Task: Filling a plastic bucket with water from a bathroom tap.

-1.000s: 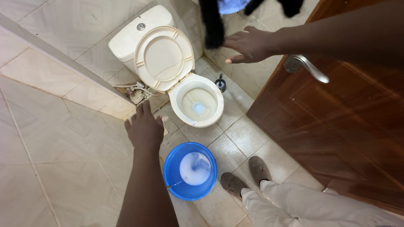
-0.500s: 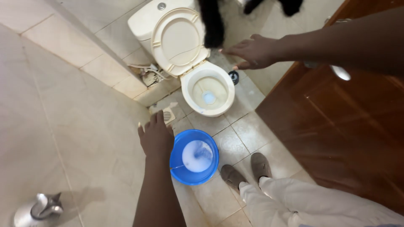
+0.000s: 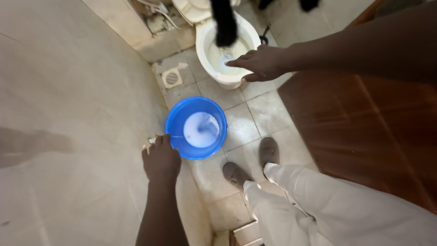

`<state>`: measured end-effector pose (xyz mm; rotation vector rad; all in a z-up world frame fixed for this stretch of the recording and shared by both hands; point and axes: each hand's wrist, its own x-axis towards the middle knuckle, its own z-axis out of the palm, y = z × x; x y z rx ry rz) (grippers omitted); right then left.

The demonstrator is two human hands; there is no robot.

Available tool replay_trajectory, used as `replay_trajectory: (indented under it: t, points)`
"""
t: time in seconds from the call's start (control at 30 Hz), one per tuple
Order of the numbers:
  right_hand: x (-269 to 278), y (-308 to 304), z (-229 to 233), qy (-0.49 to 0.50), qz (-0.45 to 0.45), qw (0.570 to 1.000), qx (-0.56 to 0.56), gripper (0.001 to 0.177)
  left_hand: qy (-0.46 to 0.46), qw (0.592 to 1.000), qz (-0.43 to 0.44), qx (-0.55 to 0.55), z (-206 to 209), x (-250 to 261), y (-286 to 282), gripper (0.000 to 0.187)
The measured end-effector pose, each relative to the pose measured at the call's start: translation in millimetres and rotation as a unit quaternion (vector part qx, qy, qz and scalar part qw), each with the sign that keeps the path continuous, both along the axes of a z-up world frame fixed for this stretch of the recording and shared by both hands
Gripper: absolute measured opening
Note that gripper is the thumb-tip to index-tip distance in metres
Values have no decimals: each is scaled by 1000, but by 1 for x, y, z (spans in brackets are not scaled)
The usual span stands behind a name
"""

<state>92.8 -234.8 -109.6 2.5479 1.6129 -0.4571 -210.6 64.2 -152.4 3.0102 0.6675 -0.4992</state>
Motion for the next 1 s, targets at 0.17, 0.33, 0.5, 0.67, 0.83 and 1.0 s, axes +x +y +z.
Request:
replay_trajectory:
  t: [0.17,0.33,0.5,0.67,0.83,1.0]
  points:
    - [-24,-4,-60,57,16,998,-10,77,-52,998,-28,5,-54,-8,19,52]
    - [-27,4,-125,37,27,999,-13,74,-52,998,-30,11,-95,15,51,39]
    - [-35,18,-161,58,10,998,-32,73,-94,994,38,-28,-129,32,60,37]
    - [-42,40,-175,71,-15,994,-76,69,-80,986,126,-76,-151,45,65,40]
    - [-48,53,-182,89,-15,994,-56,74,-121,958,234,-114,-152,58,58,46]
    - [-47,65,-194,93,-6,995,-37,74,-113,963,241,-44,-175,62,80,49]
